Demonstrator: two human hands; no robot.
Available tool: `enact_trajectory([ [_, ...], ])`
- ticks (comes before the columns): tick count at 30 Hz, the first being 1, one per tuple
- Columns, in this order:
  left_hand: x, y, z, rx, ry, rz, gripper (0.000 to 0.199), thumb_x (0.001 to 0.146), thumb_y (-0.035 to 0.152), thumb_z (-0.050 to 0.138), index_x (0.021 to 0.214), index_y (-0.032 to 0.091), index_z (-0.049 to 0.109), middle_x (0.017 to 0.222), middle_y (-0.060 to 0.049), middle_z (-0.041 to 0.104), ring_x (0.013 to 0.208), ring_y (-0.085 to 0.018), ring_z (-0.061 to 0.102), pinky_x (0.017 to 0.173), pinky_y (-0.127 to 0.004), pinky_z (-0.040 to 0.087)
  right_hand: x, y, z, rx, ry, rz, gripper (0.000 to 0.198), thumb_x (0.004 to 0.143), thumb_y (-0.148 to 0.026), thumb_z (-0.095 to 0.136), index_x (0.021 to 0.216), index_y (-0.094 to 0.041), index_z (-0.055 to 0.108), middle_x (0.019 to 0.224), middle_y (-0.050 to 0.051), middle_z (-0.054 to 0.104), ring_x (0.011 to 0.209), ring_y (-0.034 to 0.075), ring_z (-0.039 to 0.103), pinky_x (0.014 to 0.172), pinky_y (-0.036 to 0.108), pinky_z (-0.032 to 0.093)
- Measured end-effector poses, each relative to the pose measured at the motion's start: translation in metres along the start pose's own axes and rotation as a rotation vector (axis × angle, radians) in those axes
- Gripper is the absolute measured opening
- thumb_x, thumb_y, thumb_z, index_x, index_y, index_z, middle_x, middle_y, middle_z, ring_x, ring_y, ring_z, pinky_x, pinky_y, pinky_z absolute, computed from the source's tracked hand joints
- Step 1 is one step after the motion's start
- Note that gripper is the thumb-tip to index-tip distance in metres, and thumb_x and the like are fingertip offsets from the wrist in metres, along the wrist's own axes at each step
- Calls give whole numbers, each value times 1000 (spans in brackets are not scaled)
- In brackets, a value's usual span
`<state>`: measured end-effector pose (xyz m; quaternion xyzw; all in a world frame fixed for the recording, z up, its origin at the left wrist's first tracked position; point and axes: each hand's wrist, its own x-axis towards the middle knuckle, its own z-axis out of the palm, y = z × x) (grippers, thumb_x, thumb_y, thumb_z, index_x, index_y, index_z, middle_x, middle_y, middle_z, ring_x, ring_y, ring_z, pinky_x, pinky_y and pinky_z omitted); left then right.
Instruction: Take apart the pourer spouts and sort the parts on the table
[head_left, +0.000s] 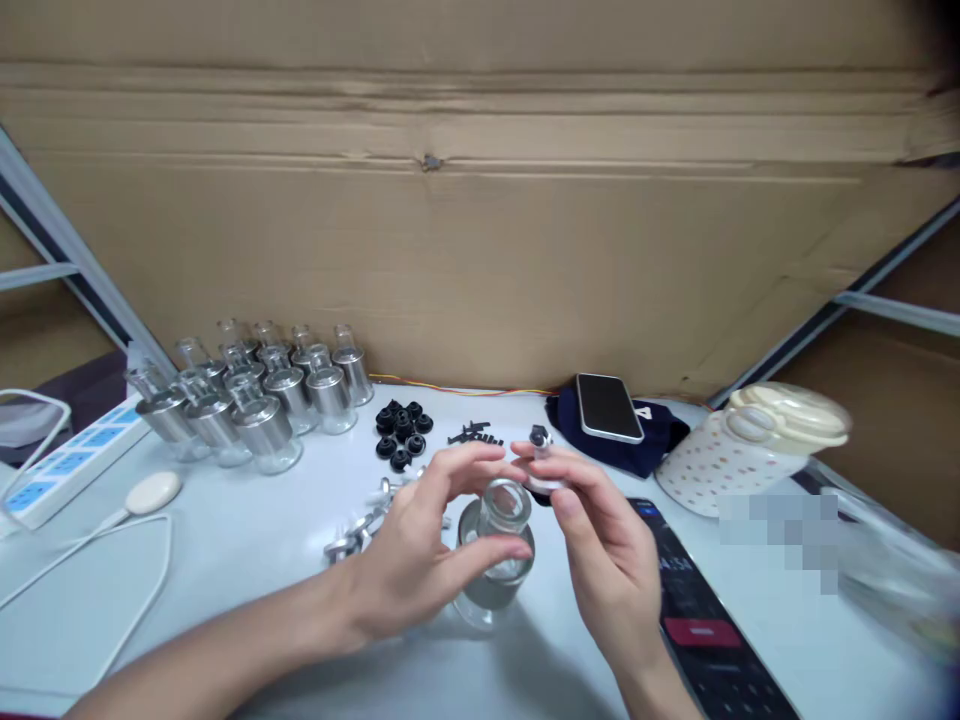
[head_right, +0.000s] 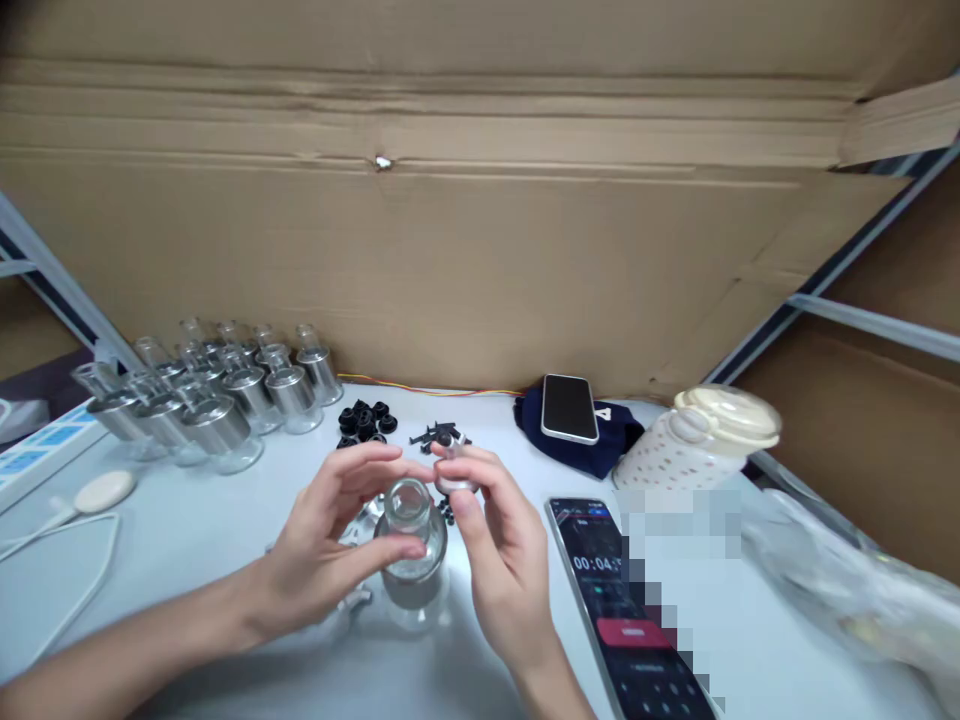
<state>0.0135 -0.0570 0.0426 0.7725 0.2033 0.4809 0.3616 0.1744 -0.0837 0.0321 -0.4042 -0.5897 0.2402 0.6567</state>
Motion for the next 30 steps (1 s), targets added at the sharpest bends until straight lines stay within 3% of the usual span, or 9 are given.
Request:
enact_trajectory([
  [4, -3, -9, 3, -37, -40, -51, 60, 78, 19, 71, 124, 34, 35, 108, -3, 66, 99, -15, 63, 85, -25, 53, -7, -3, -8, -51, 132, -31, 27, 92, -23, 48, 113, -32, 64, 116, 5, 67, 105, 24, 63, 94, 44, 50],
  [10, -4, -21, 5, -123, -87, -179, 64, 76, 19, 72, 124, 34, 33, 105, -2, 65, 103, -16, 62, 89, -27, 50, -8, -12, -1, -105, -121, -159, 36, 91, -16, 47, 116, -38, 62, 120, 2, 64, 109, 20, 62, 82, 30, 57],
  [13, -6, -25, 5, -137, -90, -127, 68, 76, 17, 71, 126, 36, 29, 111, -3, 62, 101, -15, 62, 90, -27, 49, -9, -8, 6, -112, -143, -138, 36, 90, -13, 48, 113, -38, 62, 115, 1, 65, 107, 17, 62, 83, 26, 56],
  [18, -11, -30, 0, -22, -157, 49, 73, 84, 17, 61, 137, 38, 16, 130, -8, 52, 118, -20, 54, 102, -36, 43, -16, -3, 7, -126, -180, -122, 35, 89, -12, 48, 112, -35, 62, 111, 2, 66, 109, 18, 61, 88, 27, 54],
  [23, -8, -33, -8, 42, -322, 28, 68, 87, 17, 55, 141, 36, 19, 135, -11, 48, 116, -23, 56, 99, -39, 47, -22, 5, 0, -190, -220, -152, 44, 81, -14, 63, 120, -34, 56, 116, 5, 63, 110, 20, 60, 91, 30, 53],
  [26, -5, -34, -11, 15, -327, 51, 67, 86, 16, 56, 140, 36, 22, 134, -12, 48, 118, -24, 54, 97, -40, 48, -21, 8, -1, -198, -245, -186, 52, 77, -14, 68, 122, -35, 53, 117, 4, 61, 108, 19, 60, 89, 28, 54],
  [30, -2, -34, -14, -21, -319, 91, 60, 87, 14, 56, 134, 36, 26, 128, -11, 51, 114, -22, 57, 96, -39, 48, -18, 5, 1, -224, -265, -229, 48, 79, -11, 65, 120, -33, 54, 112, 4, 62, 106, 18, 61, 89, 28, 54],
])
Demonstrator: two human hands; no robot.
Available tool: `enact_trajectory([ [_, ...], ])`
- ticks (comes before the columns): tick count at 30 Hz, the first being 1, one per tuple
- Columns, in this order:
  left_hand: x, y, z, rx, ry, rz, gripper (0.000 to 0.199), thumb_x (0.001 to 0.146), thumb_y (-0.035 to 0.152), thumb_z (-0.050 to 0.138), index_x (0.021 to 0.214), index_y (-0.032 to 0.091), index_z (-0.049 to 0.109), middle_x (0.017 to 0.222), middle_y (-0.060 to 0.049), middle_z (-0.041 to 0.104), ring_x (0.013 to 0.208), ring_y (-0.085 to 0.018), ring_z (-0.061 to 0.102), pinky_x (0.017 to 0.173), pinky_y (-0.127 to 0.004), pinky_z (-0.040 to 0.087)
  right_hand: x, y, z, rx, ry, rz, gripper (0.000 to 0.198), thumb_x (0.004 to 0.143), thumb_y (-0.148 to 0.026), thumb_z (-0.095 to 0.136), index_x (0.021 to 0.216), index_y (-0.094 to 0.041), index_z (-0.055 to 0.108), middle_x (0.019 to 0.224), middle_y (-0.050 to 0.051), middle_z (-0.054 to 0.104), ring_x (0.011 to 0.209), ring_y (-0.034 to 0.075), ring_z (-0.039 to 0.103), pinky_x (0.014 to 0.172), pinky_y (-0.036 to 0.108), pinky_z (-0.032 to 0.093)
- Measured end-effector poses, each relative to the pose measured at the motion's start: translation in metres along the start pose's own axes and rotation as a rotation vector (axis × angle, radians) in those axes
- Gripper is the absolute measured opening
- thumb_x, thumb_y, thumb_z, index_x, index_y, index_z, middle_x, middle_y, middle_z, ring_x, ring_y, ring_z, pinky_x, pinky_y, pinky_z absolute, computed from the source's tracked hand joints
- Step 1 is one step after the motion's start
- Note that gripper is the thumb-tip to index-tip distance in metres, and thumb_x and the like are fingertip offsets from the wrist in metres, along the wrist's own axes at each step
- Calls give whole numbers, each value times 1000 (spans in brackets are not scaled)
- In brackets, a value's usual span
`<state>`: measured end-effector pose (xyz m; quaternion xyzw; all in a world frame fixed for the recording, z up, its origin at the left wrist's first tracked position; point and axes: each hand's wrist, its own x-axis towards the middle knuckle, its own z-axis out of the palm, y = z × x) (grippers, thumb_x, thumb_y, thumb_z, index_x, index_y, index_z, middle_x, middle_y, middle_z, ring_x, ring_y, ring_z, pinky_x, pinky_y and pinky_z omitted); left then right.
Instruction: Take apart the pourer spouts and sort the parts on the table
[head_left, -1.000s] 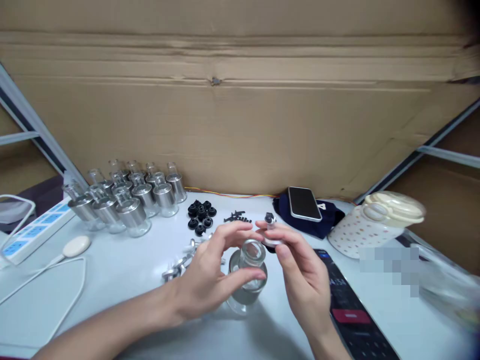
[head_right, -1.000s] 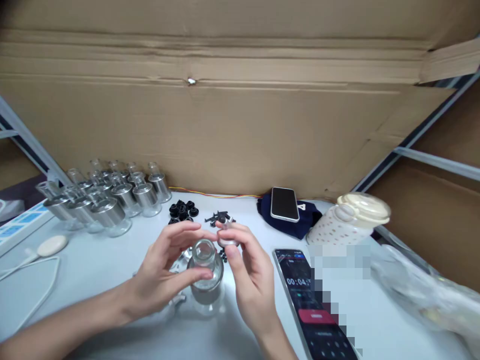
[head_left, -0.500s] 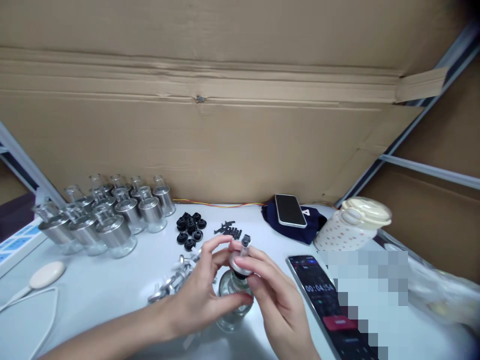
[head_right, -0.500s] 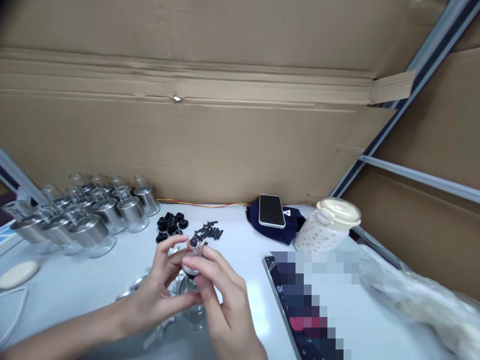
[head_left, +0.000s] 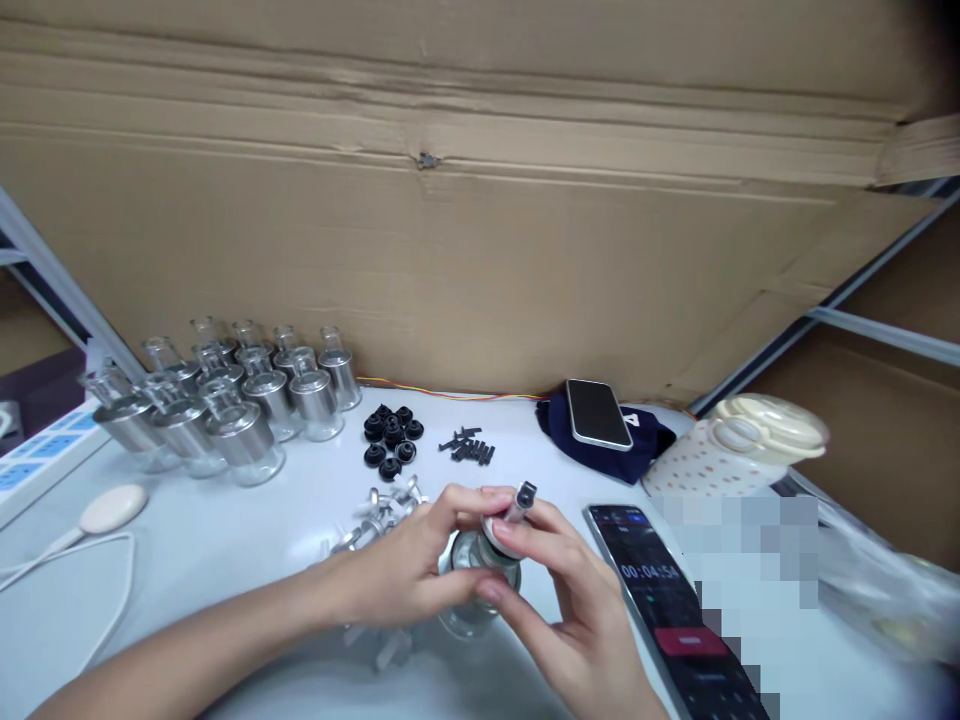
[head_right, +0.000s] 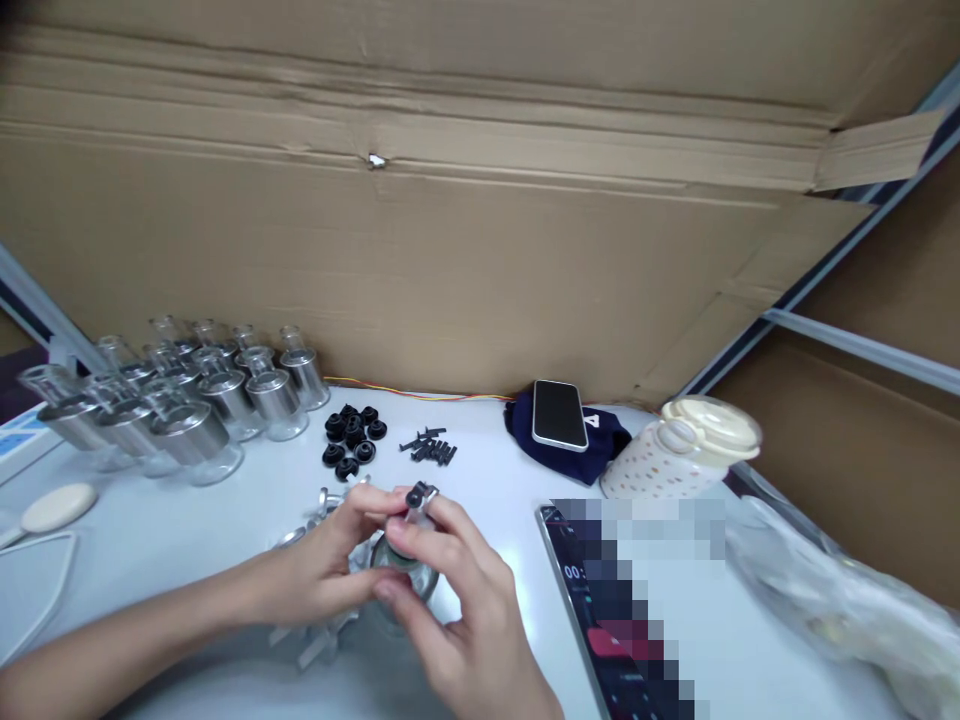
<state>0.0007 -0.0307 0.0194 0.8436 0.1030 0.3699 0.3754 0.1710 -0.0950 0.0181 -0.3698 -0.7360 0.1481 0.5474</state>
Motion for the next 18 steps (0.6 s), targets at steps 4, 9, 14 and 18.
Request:
enact_trajectory([
  [4, 2, -1, -3, -53, -30, 14, 57, 84, 16, 60, 128, 35, 29, 121, -9, 53, 104, -18, 63, 88, -31, 52, 2, -5, -1, -36, -13, 0, 46, 81, -7, 59, 119, -33, 54, 108, 5, 63, 103, 19, 63, 85, 29, 56],
  [9, 5, -1, -4, -31, 5, 27, 48, 82, 17, 65, 118, 33, 37, 113, -5, 60, 103, -18, 62, 81, -27, 52, 0, -4, -2, -51, -73, -43, 57, 80, 1, 52, 126, -33, 49, 122, 7, 58, 110, 19, 61, 86, 28, 55],
  [14, 6, 1, -3, -43, 11, 15, 38, 84, 18, 62, 112, 31, 40, 114, -5, 62, 99, -16, 63, 80, -26, 51, -3, 0, 0, -86, -106, -80, 58, 80, 4, 50, 127, -29, 45, 132, 10, 52, 121, 21, 54, 95, 32, 51],
  [18, 0, -7, -1, -42, 10, 78, 44, 84, 22, 63, 119, 29, 38, 117, -8, 60, 100, -18, 64, 81, -26, 50, -7, 0, 4, -150, -42, -119, 46, 80, -1, 56, 120, -23, 47, 128, 14, 55, 117, 23, 57, 91, 34, 54],
])
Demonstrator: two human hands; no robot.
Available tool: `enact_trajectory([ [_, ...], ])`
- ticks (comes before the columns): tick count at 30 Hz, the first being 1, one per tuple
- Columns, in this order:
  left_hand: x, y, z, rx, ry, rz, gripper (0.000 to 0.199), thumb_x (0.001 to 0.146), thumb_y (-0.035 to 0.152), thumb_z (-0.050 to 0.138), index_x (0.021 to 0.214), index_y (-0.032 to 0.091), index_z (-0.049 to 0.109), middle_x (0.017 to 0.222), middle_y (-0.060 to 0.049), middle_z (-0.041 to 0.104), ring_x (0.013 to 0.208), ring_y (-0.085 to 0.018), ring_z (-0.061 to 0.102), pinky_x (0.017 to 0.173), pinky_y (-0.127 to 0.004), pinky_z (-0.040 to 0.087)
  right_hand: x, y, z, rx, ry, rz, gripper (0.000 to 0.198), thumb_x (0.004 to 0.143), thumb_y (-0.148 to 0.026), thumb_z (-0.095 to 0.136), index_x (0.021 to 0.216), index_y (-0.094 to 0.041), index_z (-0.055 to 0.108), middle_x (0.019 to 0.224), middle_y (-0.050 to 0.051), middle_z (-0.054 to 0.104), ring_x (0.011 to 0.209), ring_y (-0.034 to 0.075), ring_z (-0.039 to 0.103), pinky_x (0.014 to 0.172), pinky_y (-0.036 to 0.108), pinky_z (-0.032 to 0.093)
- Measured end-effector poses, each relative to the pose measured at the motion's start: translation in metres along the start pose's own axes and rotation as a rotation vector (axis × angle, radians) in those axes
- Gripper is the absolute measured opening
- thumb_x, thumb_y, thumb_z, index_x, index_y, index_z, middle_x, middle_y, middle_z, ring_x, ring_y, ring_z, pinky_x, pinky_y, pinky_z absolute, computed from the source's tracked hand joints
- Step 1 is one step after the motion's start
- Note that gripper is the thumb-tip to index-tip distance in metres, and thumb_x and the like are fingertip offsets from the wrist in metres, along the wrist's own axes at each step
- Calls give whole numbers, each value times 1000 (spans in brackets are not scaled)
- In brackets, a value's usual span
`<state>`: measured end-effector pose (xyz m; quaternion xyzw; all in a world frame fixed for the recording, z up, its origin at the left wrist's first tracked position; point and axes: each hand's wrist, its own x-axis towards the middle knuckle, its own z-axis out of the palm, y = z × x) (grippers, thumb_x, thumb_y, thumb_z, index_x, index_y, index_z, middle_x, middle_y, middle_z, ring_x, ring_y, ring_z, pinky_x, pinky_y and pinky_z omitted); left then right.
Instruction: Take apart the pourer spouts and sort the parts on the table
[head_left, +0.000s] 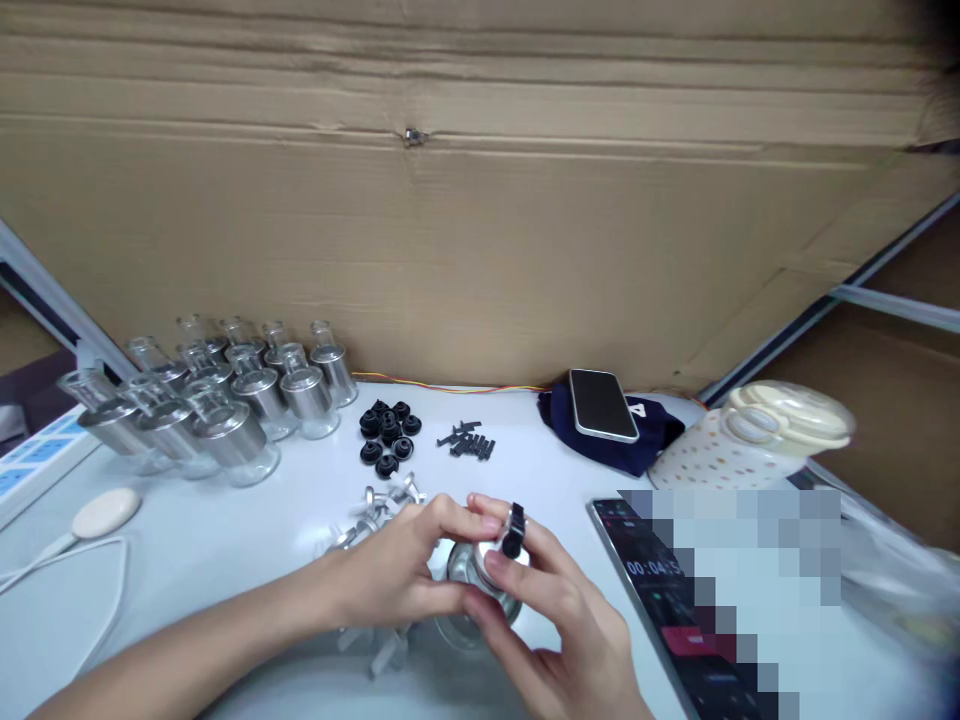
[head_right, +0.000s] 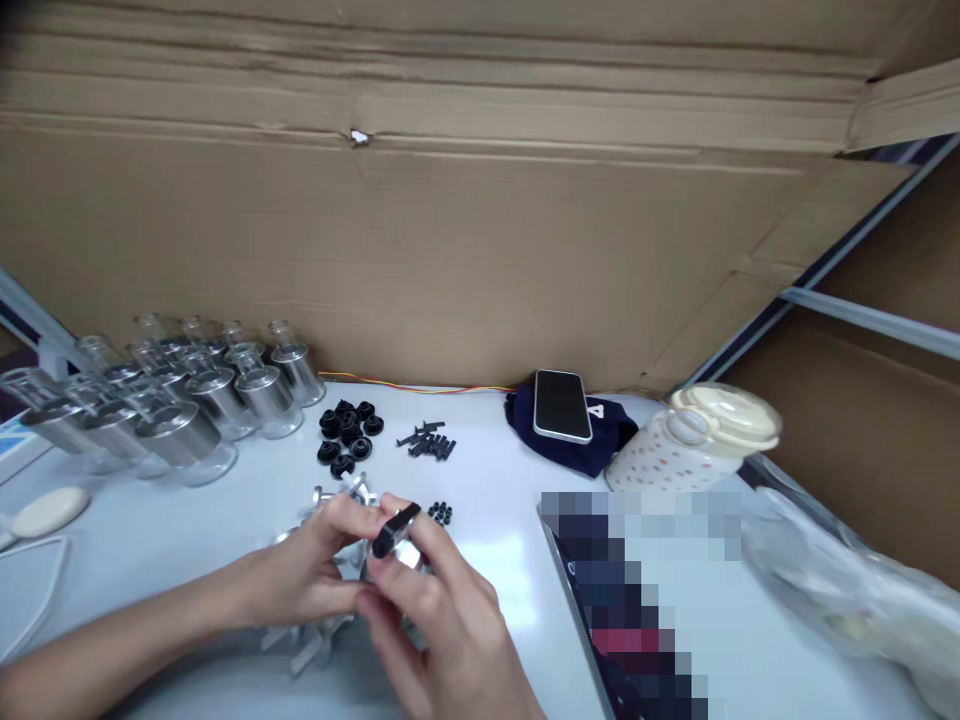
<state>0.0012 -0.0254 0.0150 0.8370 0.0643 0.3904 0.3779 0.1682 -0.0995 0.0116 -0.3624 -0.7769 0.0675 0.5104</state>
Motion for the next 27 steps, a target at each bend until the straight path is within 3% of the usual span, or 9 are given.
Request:
enact_trajectory([
  [4, -6, -6, 2, -5, -5, 21, 51, 81, 19, 65, 121, 31, 37, 107, -4, 64, 89, -15, 67, 76, -22, 51, -1, -3, 4, -13, 60, 11, 36, 79, -1, 57, 109, -20, 49, 128, 17, 56, 113, 24, 60, 86, 33, 57],
  [11, -3, -3, 2, -39, -36, 21, 40, 86, 19, 58, 119, 30, 37, 99, -3, 65, 88, -15, 68, 77, -24, 53, 1, -10, 5, -102, 113, 23, 27, 79, -2, 56, 99, -20, 56, 117, 13, 66, 103, 22, 66, 79, 29, 60],
  [19, 4, 6, -1, 66, -62, 76, 32, 91, 19, 50, 119, 29, 37, 89, -3, 64, 79, -13, 65, 69, -20, 52, -1, -8, 3, -50, 120, 30, 44, 72, 2, 62, 104, -28, 61, 115, 3, 68, 94, 21, 70, 75, 27, 62],
  [22, 4, 8, -2, 81, -85, 82, 32, 91, 15, 48, 119, 28, 36, 89, -4, 63, 81, -13, 65, 70, -20, 51, -2, -6, 12, -16, 218, 3, 47, 71, 5, 61, 107, -26, 60, 119, 6, 66, 101, 23, 67, 76, 33, 62],
  [27, 2, 5, 1, -33, -98, -37, 39, 87, 13, 54, 116, 29, 34, 90, -1, 62, 74, -11, 65, 67, -21, 51, -7, -2, 33, 74, 393, -26, 36, 76, -4, 56, 108, -20, 57, 126, 13, 60, 108, 28, 63, 77, 43, 60],
])
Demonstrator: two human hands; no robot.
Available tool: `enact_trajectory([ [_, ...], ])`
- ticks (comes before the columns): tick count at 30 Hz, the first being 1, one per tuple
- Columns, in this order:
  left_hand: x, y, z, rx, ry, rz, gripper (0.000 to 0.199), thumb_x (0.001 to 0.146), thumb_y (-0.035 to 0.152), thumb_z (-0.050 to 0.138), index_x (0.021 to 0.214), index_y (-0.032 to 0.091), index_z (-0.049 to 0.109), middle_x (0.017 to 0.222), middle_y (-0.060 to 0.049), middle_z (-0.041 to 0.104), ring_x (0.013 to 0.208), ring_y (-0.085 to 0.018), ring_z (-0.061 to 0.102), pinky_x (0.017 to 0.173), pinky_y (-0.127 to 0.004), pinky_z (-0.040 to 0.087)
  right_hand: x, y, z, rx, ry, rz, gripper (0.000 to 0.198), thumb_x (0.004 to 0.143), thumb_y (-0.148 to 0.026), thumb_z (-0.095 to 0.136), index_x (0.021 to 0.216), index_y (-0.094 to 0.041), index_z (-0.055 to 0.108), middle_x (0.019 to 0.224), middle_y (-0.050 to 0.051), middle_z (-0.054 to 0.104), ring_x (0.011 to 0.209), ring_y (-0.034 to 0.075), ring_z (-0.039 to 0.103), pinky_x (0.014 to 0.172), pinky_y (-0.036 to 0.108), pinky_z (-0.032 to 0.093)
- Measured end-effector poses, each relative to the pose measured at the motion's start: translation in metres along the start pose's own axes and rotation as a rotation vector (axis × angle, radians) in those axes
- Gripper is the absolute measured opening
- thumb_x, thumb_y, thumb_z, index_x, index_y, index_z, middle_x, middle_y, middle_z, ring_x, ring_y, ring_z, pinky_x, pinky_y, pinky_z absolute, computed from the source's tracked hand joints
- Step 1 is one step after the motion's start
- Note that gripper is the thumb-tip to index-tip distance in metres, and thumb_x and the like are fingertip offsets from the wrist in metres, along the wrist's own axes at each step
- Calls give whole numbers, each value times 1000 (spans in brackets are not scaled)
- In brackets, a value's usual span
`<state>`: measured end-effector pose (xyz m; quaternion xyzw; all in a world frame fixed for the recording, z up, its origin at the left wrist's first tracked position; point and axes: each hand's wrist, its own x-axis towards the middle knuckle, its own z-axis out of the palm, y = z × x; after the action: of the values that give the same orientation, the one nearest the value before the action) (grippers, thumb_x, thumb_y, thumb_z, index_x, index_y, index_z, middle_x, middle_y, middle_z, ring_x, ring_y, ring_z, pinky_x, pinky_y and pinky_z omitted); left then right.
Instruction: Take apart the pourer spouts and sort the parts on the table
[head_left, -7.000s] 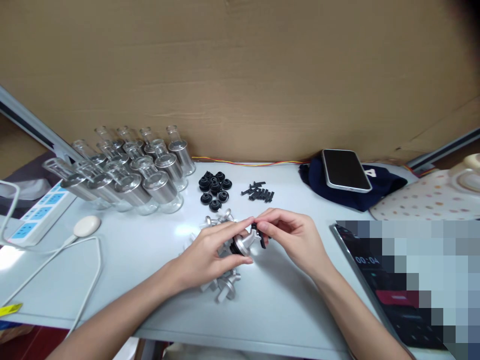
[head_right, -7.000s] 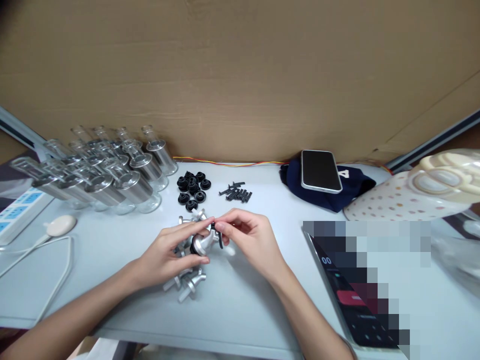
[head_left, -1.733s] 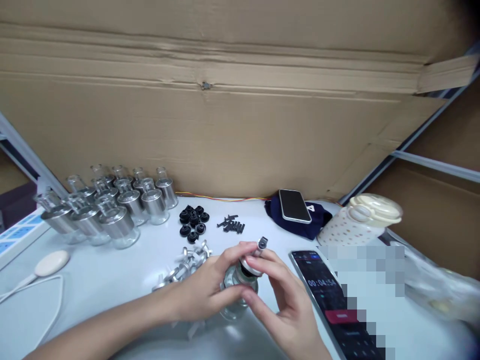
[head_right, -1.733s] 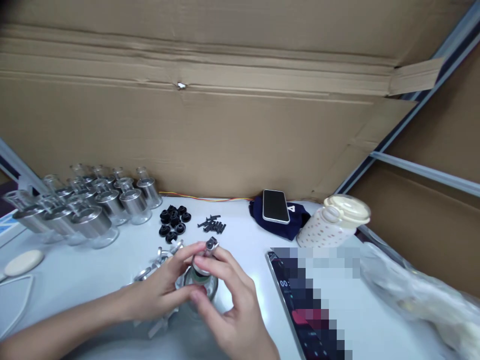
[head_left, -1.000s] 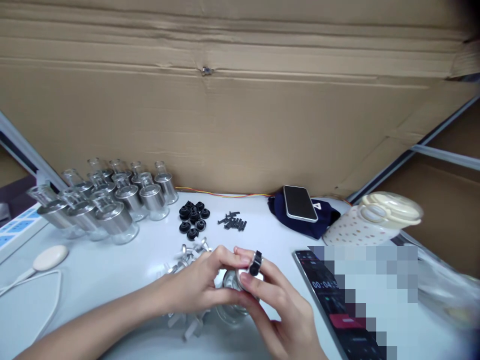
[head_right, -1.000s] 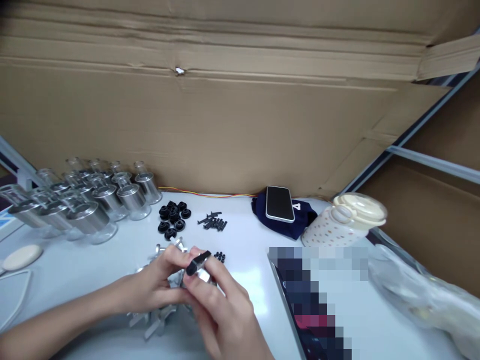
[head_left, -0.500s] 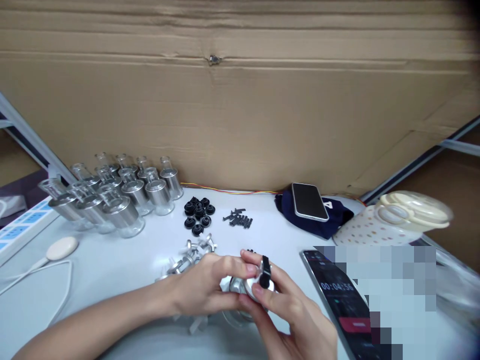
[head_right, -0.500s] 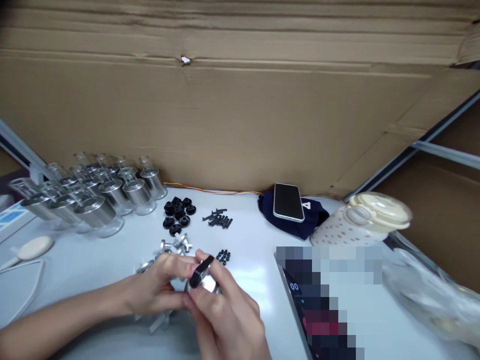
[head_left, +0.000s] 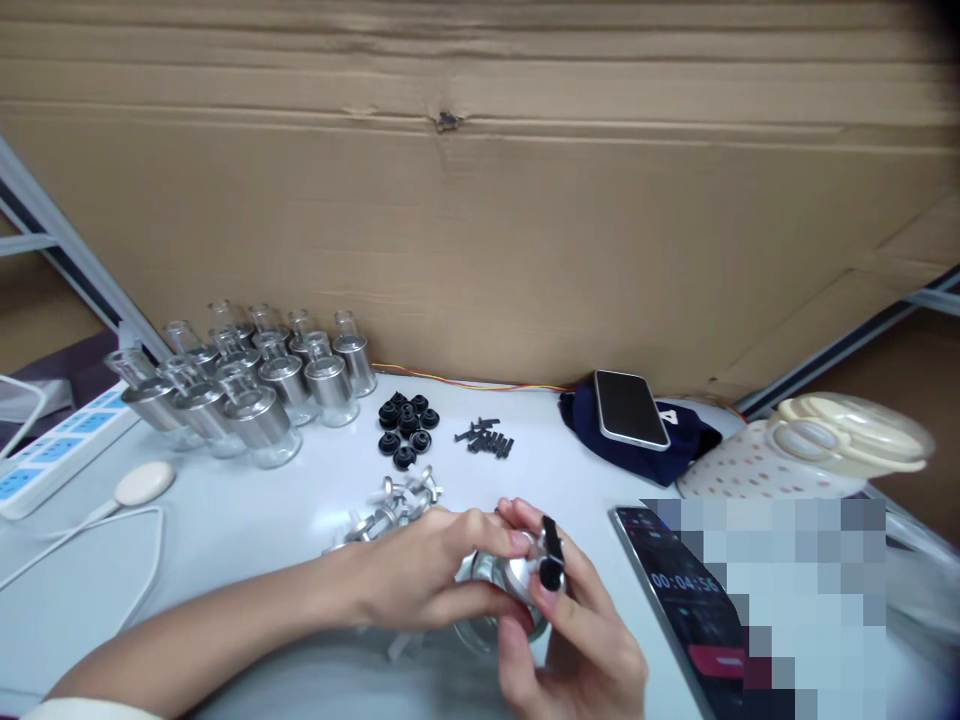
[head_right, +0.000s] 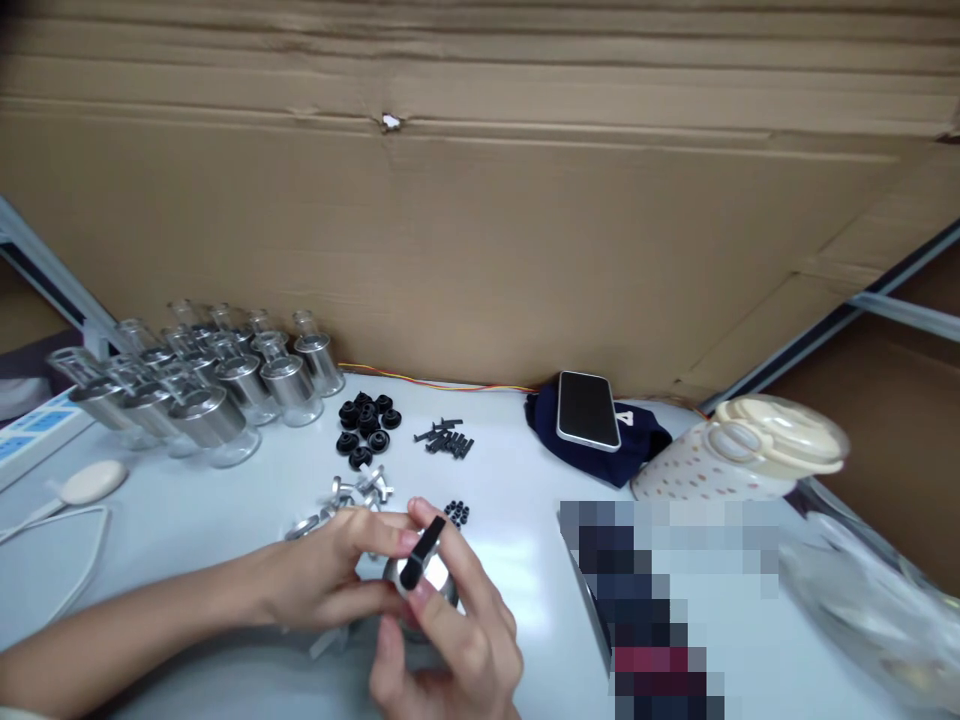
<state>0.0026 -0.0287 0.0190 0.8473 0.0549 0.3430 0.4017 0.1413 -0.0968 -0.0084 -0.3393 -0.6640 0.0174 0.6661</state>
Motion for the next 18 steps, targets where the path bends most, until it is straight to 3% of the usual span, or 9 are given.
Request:
enact_trajectory([
  [5, 3, 1, 3, -214, 61, -117, 44, 81, 15, 64, 116, 25, 38, 106, -6, 60, 92, -16, 65, 79, -27, 51, -1, 3, -1, 128, 95, 35, 45, 83, -20, 61, 126, -19, 47, 128, 16, 58, 116, 33, 57, 81, 52, 57],
  [8, 9, 14, -11, -294, 79, -246, 53, 80, 14, 64, 123, 23, 35, 105, -8, 63, 98, -18, 63, 83, -29, 50, 1, 6, -8, 150, 206, -18, 47, 85, -22, 60, 130, -19, 47, 129, 12, 59, 119, 32, 54, 86, 55, 55],
  [13, 10, 50, -70, -82, 146, -399, 88, 79, 19, 66, 142, 31, 7, 95, -2, 66, 89, -18, 66, 80, -30, 52, -1, 13, -21, 180, 178, 23, 45, 82, -17, 61, 127, -17, 52, 122, 10, 62, 112, 32, 59, 80, 51, 57],
  [15, 4, 62, -95, 71, 182, -414, 83, 78, 22, 67, 141, 31, 13, 93, 0, 66, 88, -18, 66, 78, -29, 53, -3, 13, -24, 196, 158, 59, 45, 81, -16, 62, 125, -16, 53, 120, 11, 63, 108, 32, 61, 77, 50, 57],
  [18, -9, 69, -128, 286, 184, -498, 59, 78, 25, 66, 128, 27, 33, 91, 0, 64, 84, -17, 64, 73, -25, 51, -5, 12, -24, 240, 149, 85, 42, 81, -15, 62, 122, -15, 55, 117, 12, 64, 103, 29, 64, 75, 46, 58],
])
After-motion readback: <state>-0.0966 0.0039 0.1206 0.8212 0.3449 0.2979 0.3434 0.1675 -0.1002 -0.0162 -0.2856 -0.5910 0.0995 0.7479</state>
